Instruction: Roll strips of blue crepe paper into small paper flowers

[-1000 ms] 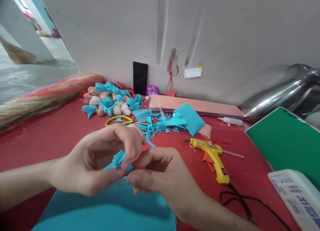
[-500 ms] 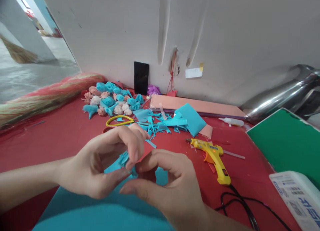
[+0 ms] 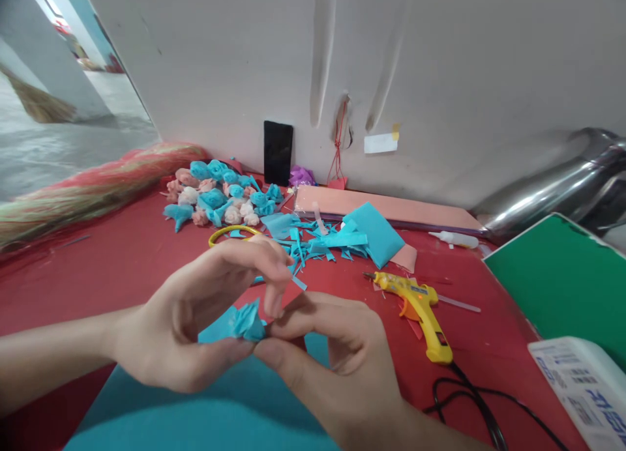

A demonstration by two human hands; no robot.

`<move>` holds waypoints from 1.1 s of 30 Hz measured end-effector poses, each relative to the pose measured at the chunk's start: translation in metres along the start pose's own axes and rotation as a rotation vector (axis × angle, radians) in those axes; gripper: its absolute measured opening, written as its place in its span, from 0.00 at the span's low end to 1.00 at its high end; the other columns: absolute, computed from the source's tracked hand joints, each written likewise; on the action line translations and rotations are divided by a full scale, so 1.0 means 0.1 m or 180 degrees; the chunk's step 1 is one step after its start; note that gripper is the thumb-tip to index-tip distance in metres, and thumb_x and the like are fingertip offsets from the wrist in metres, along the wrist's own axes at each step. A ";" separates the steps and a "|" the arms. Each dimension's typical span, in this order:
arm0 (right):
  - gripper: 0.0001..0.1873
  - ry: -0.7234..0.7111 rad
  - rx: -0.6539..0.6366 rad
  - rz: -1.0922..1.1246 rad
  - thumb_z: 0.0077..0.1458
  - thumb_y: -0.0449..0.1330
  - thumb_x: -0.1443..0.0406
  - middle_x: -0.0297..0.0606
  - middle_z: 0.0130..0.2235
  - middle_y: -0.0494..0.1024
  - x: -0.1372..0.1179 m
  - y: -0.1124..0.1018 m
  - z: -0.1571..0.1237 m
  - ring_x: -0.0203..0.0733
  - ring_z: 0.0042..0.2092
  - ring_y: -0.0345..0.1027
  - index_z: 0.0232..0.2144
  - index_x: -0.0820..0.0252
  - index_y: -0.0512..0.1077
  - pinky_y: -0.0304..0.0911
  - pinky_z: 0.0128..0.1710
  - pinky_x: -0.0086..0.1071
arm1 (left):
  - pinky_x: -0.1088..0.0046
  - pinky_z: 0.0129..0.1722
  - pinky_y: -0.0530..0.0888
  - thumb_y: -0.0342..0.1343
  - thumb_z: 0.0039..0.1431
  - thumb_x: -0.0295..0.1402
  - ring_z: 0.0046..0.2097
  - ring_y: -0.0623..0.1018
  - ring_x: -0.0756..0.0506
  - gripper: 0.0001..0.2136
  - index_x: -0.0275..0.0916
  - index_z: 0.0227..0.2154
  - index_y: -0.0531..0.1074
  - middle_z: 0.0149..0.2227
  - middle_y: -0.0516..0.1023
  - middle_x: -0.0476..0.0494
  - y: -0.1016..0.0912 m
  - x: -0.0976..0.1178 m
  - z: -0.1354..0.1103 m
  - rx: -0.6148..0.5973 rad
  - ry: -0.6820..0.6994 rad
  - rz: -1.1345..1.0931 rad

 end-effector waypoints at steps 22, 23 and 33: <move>0.03 0.0191 -0.0819 0.0459 0.50 0.68 0.60 0.32 0.26 0.76 0.20 0.02 0.10 0.40 0.33 0.66 0.27 0.43 0.82 0.63 0.37 0.35 | 0.79 0.37 0.71 0.49 0.65 0.25 0.35 0.70 0.51 0.09 0.35 0.27 0.67 0.30 0.69 0.48 0.00 -0.04 0.03 0.0113 -0.0766 -0.0281; 0.03 0.0214 -0.0882 0.0503 0.50 0.68 0.58 0.32 0.26 0.75 0.20 0.04 0.11 0.40 0.32 0.65 0.26 0.44 0.82 0.63 0.38 0.36 | 0.79 0.37 0.71 0.49 0.65 0.25 0.34 0.69 0.51 0.10 0.35 0.26 0.66 0.29 0.68 0.48 0.00 -0.03 0.03 0.0094 -0.0727 -0.0124; 0.07 0.0742 -0.1336 0.0563 0.53 0.66 0.56 0.33 0.29 0.78 0.35 0.17 0.05 0.43 0.39 0.70 0.25 0.44 0.83 0.64 0.47 0.38 | 0.78 0.34 0.67 0.49 0.64 0.28 0.31 0.66 0.51 0.11 0.37 0.24 0.63 0.26 0.66 0.49 0.10 0.02 0.04 -0.0215 -0.0792 0.0331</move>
Point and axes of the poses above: each hand's wrist, its own z-axis towards the middle knuckle, its own y-axis out of the palm, x = y × z, the point moved 10 cm from there along z, towards the middle knuckle
